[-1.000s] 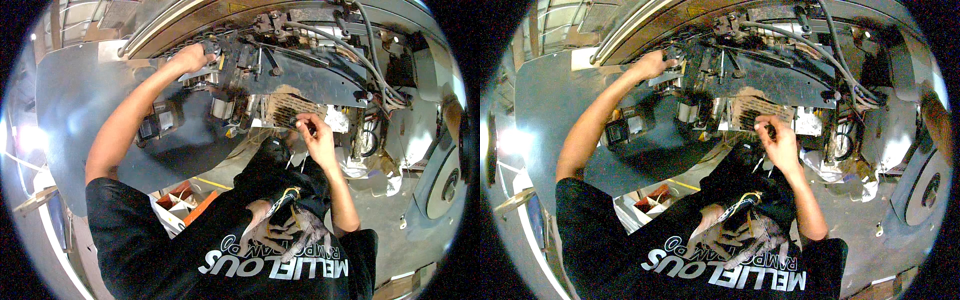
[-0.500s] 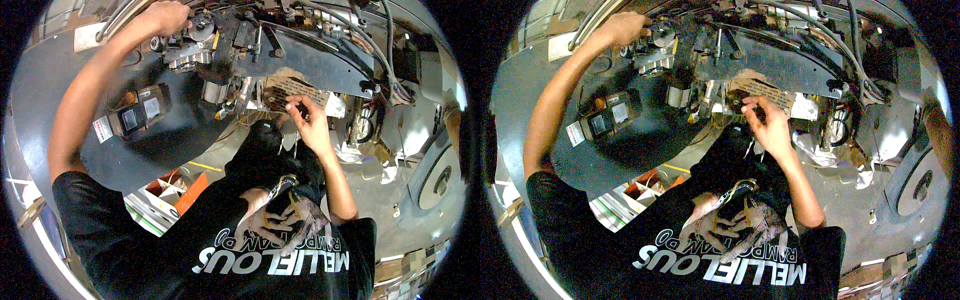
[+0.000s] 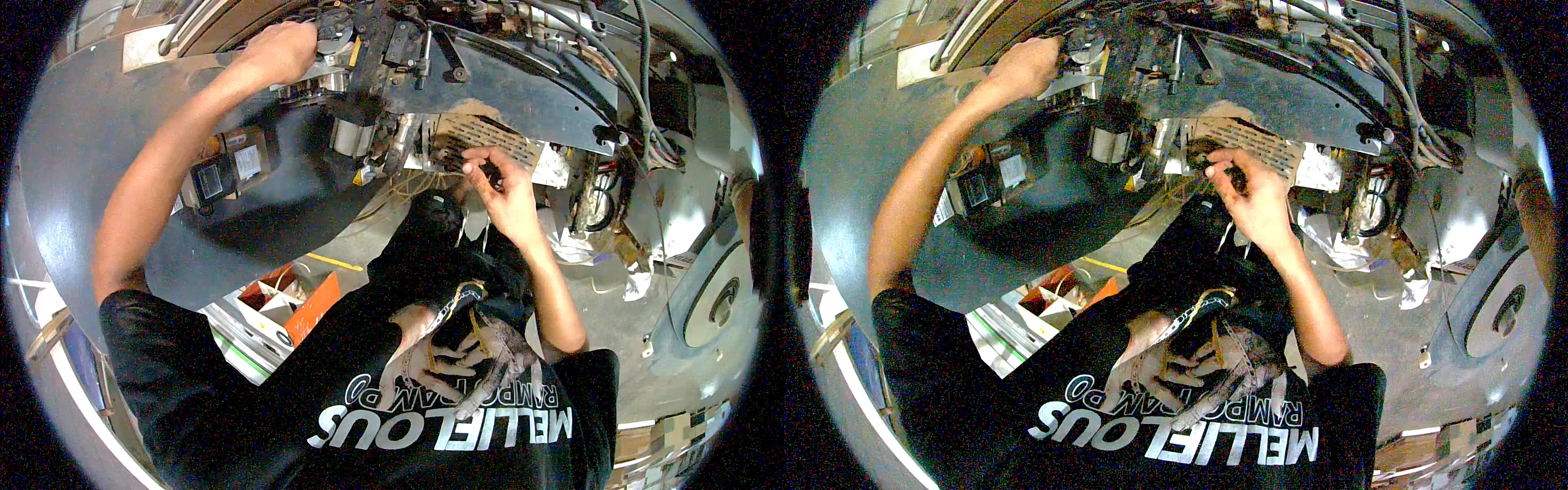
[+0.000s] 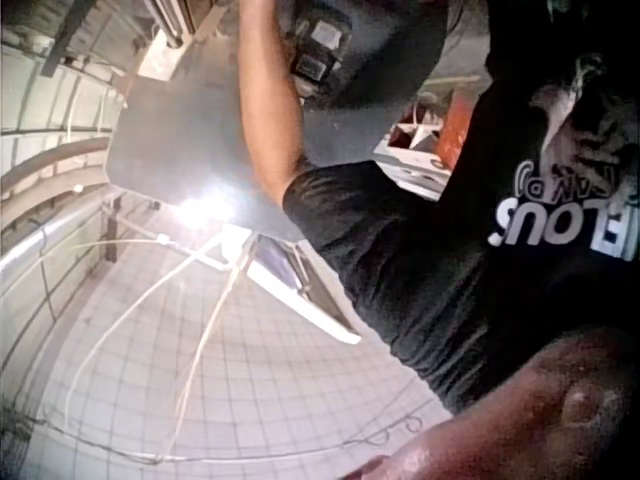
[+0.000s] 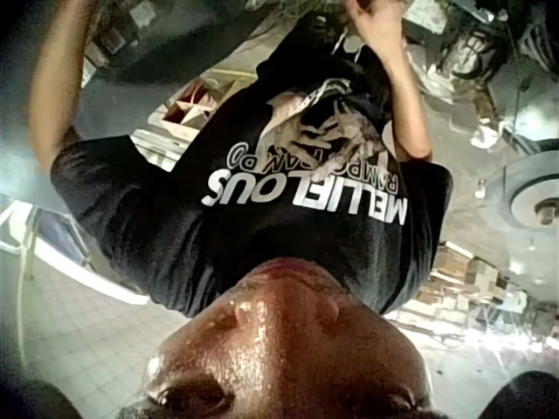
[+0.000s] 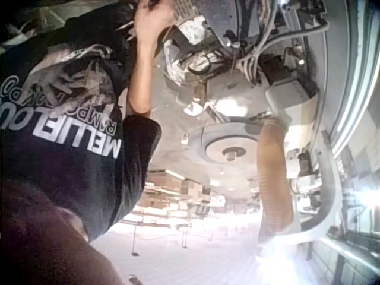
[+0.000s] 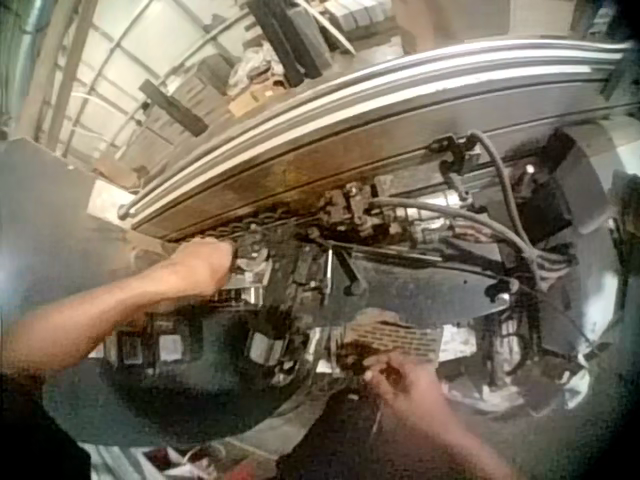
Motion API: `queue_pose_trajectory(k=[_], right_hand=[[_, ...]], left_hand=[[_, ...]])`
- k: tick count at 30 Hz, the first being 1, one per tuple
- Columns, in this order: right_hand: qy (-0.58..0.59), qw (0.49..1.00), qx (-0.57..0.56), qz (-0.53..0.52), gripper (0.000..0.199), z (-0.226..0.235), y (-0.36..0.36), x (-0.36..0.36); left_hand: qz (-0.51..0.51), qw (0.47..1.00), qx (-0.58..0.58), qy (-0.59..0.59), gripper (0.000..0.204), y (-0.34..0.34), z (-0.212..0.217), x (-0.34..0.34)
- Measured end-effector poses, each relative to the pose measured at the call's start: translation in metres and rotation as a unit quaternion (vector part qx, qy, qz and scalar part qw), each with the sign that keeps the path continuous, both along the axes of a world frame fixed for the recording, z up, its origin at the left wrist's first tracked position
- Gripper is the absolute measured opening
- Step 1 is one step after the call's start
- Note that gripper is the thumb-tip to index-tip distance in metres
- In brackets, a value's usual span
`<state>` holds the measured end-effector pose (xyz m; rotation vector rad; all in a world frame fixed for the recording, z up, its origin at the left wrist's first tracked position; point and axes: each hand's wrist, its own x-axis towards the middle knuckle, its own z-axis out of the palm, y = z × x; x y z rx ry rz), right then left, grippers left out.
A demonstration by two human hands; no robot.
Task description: The person services a machine by adjusting mechanical components by hand and loosening and tightening parts using an adjustable wrench.
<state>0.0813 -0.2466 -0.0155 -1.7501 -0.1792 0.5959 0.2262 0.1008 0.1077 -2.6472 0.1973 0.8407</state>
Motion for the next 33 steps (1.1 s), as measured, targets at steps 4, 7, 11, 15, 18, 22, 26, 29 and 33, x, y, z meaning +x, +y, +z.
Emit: queue_pose_trajectory(k=[4, 7, 11, 15, 18, 22, 26, 29, 33], right_hand=[[0.018, 1.000, 0.017, 0.000, 0.023, -0.002, -0.002, -0.003], [0.030, 0.999, 0.037, -0.014, 0.023, -0.008, -0.003, -0.008], [0.034, 0.999, 0.028, -0.015, 0.023, -0.007, -0.008, -0.010], [0.034, 0.999, 0.022, -0.015, 0.023, 0.002, -0.010, -0.007], [0.042, 0.999, 0.006, -0.004, 0.022, -0.002, -0.008, -0.007], [0.048, 0.998, 0.038, -0.005, 0.023, 0.002, -0.008, -0.006], [0.032, 0.999, 0.017, -0.002, 0.023, 0.003, -0.009, -0.001], [-0.004, 1.000, 0.023, 0.006, 0.022, 0.006, -0.001, 0.007], [-0.084, 0.994, 0.068, 0.003, 0.024, 0.023, 0.036, 0.036]], left_hand=[[0.133, 0.989, -0.054, 0.031, 0.020, -0.007, 0.001, 0.001], [0.381, 0.898, -0.217, 0.049, 0.013, 0.012, -0.004, -0.003], [0.553, 0.758, -0.345, 0.036, 0.004, 0.020, -0.016, -0.014], [0.629, 0.659, -0.412, -0.027, 0.011, 0.014, -0.036, -0.031], [0.588, 0.708, -0.361, -0.152, 0.017, -0.040, -0.073, -0.060], [0.643, 0.557, -0.492, -0.187, 0.025, -0.064, -0.076, -0.079], [0.622, 0.539, -0.511, -0.250, 0.031, -0.055, -0.066, -0.094], [0.559, 0.567, -0.525, -0.302, 0.026, -0.042, -0.064, -0.105], [0.531, 0.631, -0.499, -0.267, 0.020, -0.049, -0.054, -0.119]])
